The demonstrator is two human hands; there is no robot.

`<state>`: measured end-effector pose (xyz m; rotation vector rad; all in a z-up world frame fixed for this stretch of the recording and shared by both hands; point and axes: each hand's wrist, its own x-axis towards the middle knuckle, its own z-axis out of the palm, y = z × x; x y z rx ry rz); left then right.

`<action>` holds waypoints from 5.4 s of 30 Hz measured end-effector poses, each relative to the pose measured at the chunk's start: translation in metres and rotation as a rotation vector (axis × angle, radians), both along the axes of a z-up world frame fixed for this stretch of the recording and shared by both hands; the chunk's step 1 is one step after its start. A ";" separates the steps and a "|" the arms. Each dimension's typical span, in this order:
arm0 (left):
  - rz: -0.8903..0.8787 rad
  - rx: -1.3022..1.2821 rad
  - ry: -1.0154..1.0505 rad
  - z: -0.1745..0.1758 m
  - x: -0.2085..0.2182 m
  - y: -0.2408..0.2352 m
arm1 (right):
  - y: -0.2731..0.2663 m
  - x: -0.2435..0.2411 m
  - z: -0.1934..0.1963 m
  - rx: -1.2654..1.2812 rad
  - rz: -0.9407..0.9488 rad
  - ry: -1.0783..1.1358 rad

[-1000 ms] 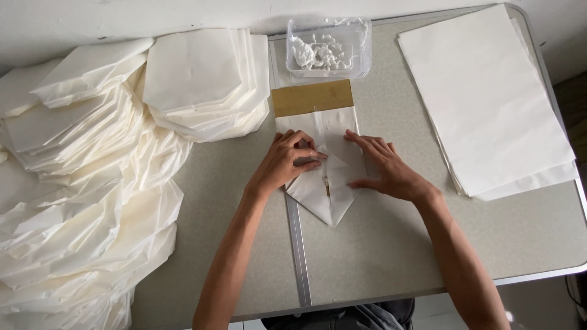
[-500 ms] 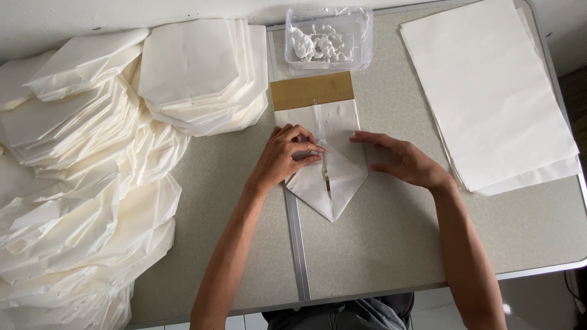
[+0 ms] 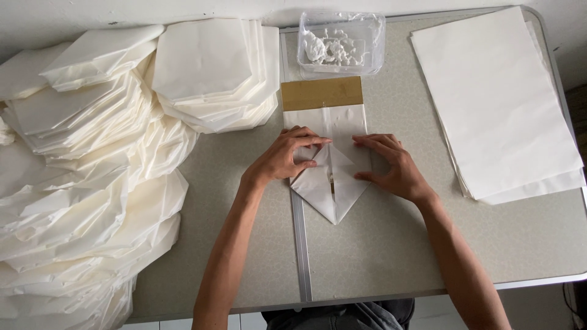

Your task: Folding the bottom of a white paper bag and preparing a paper insert using a template

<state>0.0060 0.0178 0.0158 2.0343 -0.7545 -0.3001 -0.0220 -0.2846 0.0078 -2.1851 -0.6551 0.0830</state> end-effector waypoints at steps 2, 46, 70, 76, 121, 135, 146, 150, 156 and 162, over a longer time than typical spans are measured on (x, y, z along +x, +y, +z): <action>0.007 -0.021 0.043 -0.002 0.002 0.001 | -0.002 0.000 -0.004 0.005 -0.008 -0.010; 0.416 -0.059 -0.199 -0.019 -0.016 -0.043 | 0.050 0.007 0.018 0.068 -0.068 -0.438; 0.446 -0.043 -0.205 -0.024 -0.016 -0.044 | 0.046 0.004 0.012 -0.068 -0.035 -0.451; 0.431 -0.049 -0.209 -0.023 -0.016 -0.043 | 0.046 0.005 0.008 -0.077 -0.047 -0.447; 0.458 -0.132 -0.191 -0.021 -0.014 -0.041 | 0.048 0.002 0.022 -0.027 0.088 -0.496; 0.408 -0.021 -0.263 -0.012 -0.014 -0.044 | 0.045 0.008 0.021 0.190 -0.101 -0.311; 0.453 0.027 -0.208 -0.016 -0.014 -0.048 | 0.045 0.007 0.022 0.196 0.033 -0.303; 0.464 0.060 -0.122 0.003 -0.018 -0.052 | 0.041 0.008 0.012 0.201 0.023 -0.309; 0.522 0.025 -0.114 -0.010 -0.018 -0.057 | 0.042 0.006 0.015 0.224 -0.002 -0.250; 0.541 -0.005 -0.096 -0.021 -0.018 -0.057 | 0.041 0.005 0.017 0.221 -0.004 -0.239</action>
